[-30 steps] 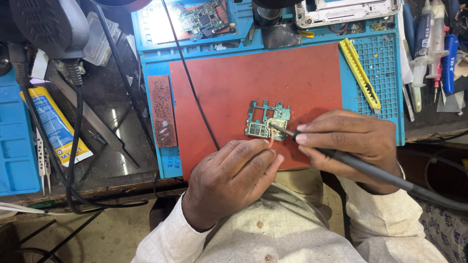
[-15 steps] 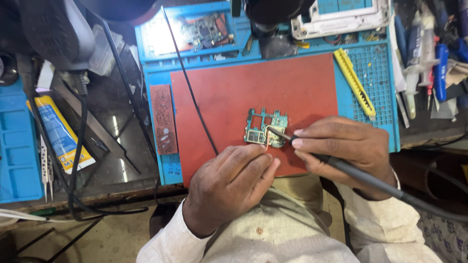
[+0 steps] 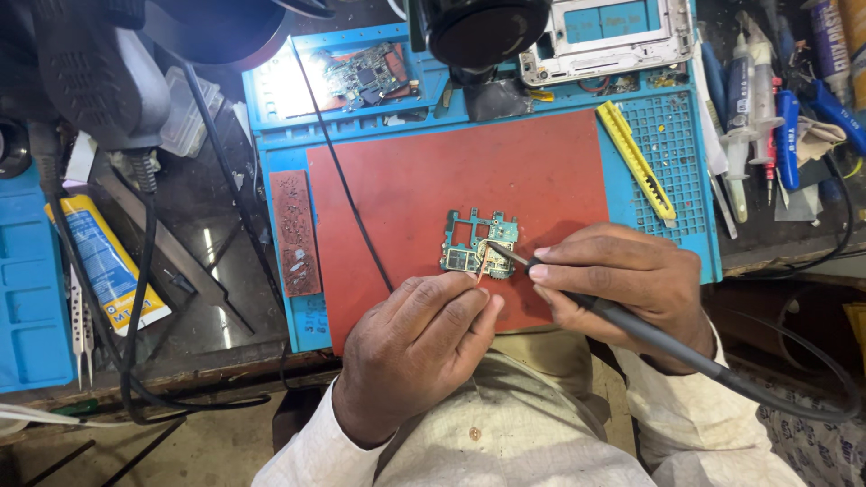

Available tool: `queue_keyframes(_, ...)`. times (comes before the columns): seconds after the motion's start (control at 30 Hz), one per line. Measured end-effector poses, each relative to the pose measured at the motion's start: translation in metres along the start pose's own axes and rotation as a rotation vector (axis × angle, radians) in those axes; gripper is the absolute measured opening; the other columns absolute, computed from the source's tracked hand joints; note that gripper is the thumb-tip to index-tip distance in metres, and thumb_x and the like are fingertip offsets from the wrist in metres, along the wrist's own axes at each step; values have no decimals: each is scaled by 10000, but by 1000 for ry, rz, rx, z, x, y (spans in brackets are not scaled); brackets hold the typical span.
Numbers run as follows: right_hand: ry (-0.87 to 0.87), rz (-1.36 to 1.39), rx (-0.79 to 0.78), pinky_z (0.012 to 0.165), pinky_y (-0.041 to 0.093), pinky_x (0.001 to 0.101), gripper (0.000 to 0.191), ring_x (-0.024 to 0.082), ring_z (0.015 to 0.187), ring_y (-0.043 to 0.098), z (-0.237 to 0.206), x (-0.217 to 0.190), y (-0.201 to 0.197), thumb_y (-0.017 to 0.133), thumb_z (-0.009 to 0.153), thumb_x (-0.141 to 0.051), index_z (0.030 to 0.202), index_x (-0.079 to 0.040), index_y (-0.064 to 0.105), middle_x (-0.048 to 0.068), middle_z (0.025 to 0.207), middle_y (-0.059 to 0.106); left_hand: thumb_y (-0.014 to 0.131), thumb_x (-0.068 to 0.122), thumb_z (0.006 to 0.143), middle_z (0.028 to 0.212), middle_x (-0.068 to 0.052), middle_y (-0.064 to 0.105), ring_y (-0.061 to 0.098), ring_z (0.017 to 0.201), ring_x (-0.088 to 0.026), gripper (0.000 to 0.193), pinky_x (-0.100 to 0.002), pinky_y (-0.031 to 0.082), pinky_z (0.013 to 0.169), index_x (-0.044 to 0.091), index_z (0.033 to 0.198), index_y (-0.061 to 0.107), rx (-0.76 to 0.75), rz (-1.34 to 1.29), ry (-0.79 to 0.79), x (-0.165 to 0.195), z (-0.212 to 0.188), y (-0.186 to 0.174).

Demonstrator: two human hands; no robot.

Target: The person uses a soldering iron to apply heat to a small circuit board, then uses tweezers to adjust components on the board. The person works at a cluttered electronics workbench with tools and parts visible.

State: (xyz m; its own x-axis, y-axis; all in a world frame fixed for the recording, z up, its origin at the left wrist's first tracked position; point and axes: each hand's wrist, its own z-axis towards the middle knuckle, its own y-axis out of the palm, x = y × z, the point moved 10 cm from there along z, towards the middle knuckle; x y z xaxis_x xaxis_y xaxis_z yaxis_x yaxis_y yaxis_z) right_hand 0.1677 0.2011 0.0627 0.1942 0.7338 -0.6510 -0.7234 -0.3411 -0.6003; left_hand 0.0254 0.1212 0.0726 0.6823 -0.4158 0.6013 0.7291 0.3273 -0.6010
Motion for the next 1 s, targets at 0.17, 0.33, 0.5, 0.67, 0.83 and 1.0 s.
queue_keyframes(0.17, -29, -14, -40, 771, 621, 325, 263, 257, 900, 761, 0, -5, 5, 848, 754, -4, 1000, -40, 764, 122, 982, 748, 841, 80, 892, 1010, -57, 665, 702, 860, -203, 199, -312, 581, 737, 41, 995, 676, -20, 12, 12, 1, -3, -2)
queue_keyframes(0.33, -42, 26, -66, 754, 621, 319, 285, 245, 889, 760, 3, -6, 5, 853, 748, -15, 1018, -40, 766, 116, 985, 751, 842, 86, 884, 996, -50, 657, 699, 865, -202, 198, -316, 580, 739, 50, 994, 681, -22, 14, 25, 2, -1, -2)
queue_keyframes(0.5, -35, -3, -50, 751, 617, 323, 279, 250, 888, 759, 2, -5, 6, 857, 745, -17, 1007, -41, 765, 118, 978, 751, 839, 81, 895, 1005, -54, 660, 700, 871, -200, 195, -316, 584, 746, 42, 1000, 680, -33, 5, 25, 0, -2, -2)
queue_keyframes(0.67, -14, -45, -20, 749, 621, 319, 262, 254, 889, 759, 1, -6, 4, 855, 745, -11, 991, -37, 770, 122, 964, 751, 834, 78, 900, 1010, -60, 666, 703, 874, -203, 189, -314, 587, 745, 35, 1004, 682, -29, 3, -7, -2, -2, 0)
queue_keyframes(0.83, 0, -50, -21, 747, 622, 317, 262, 251, 889, 758, 0, -9, 0, 856, 747, -21, 992, -37, 766, 122, 956, 749, 831, 80, 899, 1014, -56, 671, 708, 884, -206, 188, -316, 590, 754, 37, 1007, 683, -26, -5, -19, -2, -2, 0)
queue_keyframes(1.0, 44, -65, -27, 742, 624, 319, 263, 252, 889, 761, -8, -7, -3, 845, 744, -19, 995, -36, 768, 120, 954, 753, 832, 75, 895, 1023, -55, 674, 708, 886, -202, 193, -313, 593, 757, 38, 1013, 684, -27, -11, -16, -2, -2, 0)
